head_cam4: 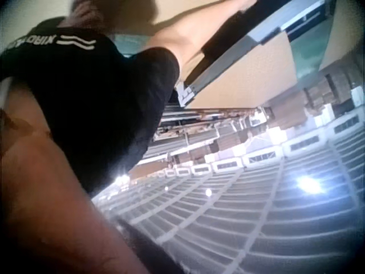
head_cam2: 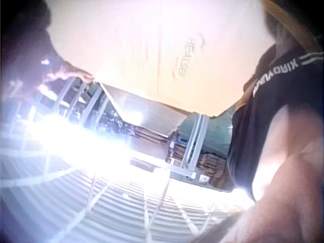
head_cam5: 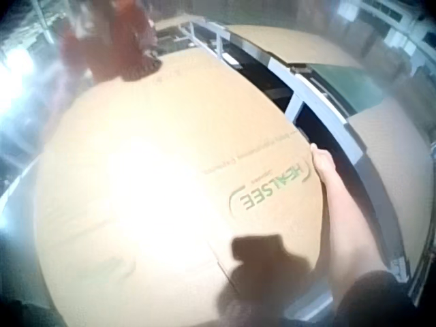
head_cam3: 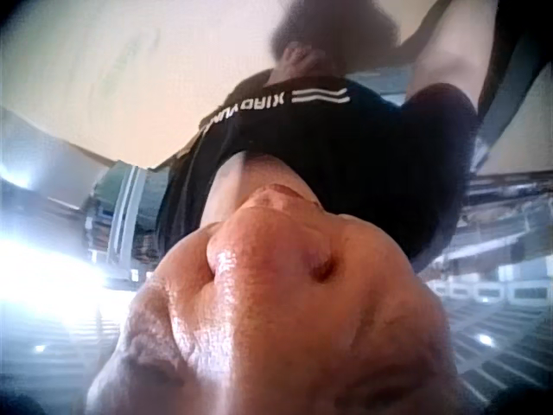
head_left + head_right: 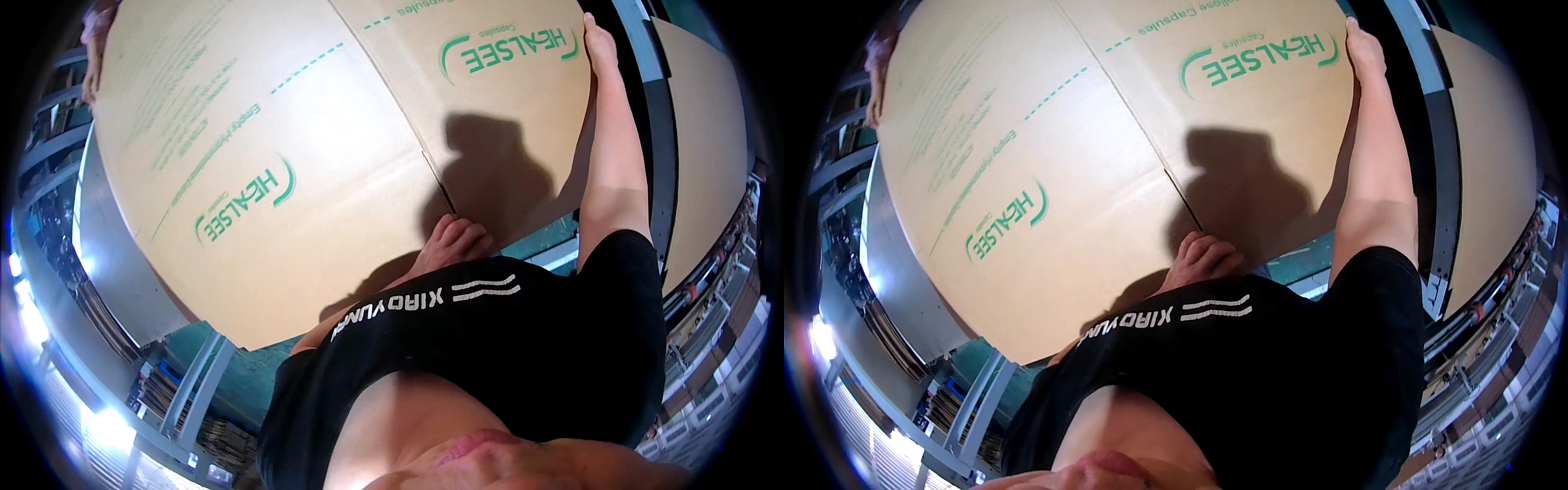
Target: The person folds large cardboard sheets on a conveyor belt. They repeatedly pick up the sheets, fold them in half, and place them back onto the moving belt.
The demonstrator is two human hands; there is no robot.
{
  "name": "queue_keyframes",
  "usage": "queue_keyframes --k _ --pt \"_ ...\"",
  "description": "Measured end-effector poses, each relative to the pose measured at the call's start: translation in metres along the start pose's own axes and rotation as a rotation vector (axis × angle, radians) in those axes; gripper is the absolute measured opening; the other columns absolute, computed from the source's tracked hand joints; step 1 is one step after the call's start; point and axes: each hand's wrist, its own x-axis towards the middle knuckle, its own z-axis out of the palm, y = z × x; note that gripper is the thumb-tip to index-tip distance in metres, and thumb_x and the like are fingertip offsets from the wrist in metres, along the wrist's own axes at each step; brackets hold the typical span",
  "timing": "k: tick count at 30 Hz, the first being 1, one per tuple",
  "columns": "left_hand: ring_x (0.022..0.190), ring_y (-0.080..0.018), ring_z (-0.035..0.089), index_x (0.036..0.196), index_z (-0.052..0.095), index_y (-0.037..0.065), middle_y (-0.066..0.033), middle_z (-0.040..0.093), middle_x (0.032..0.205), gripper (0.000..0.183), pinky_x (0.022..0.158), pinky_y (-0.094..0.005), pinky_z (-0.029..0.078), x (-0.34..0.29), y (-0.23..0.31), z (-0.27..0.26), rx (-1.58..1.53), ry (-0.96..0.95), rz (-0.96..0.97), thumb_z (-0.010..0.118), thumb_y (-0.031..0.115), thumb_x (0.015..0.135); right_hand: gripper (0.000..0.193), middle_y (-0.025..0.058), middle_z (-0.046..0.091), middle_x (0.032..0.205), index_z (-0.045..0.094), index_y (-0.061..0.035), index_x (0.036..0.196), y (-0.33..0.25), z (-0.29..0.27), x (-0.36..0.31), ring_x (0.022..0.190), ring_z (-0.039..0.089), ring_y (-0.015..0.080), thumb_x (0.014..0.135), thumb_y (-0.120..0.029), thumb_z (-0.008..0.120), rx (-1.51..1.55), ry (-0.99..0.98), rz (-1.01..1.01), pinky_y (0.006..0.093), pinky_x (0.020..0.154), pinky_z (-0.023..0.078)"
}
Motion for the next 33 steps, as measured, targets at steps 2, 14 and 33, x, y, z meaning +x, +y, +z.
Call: queue_keyframes --k 2,14,33 --pt "0.113 -0.0324 0.046 0.115 0.059 0.005 -0.0129 0.051 0.118 0.048 0.100 -0.0476 0.037 -0.008 0.003 0.011 -0.037 0.058 -0.086 0.069 0.018 0.069 0.066 0.0209 0.058 0.124 0.063 -0.0073 0.118 0.001 0.003 0.007 0.121 0.050 0.0349 0.089 -0.061 0.038 0.011 -0.033 -0.023 0.0412 0.102 0.036" --pt "0.135 -0.0417 0.031 0.132 0.046 -0.003 -0.0242 0.040 0.141 0.083 0.110 -0.0453 0.030 0.010 0.070 0.012 0.322 0.117 -0.557 0.080 0.006 0.057 0.057 0.0237 0.059 0.118 0.065 -0.0009 0.108 -0.026 -0.011 -0.011 0.113 0.055 0.0396 0.094 -0.048 0.036 -0.010 -0.237 -0.259 0.0476 0.094 0.043" --pt "0.130 -0.0403 0.039 0.129 0.044 -0.007 -0.0283 0.042 0.137 0.072 0.109 -0.0414 0.035 0.038 0.077 0.032 0.653 -0.017 -0.698 0.075 0.019 0.069 0.063 0.0172 0.035 0.145 0.046 -0.0105 0.133 0.530 -0.353 0.071 0.138 0.026 0.0371 0.073 -0.003 0.062 -0.793 0.359 -0.192 0.0523 0.111 0.022"
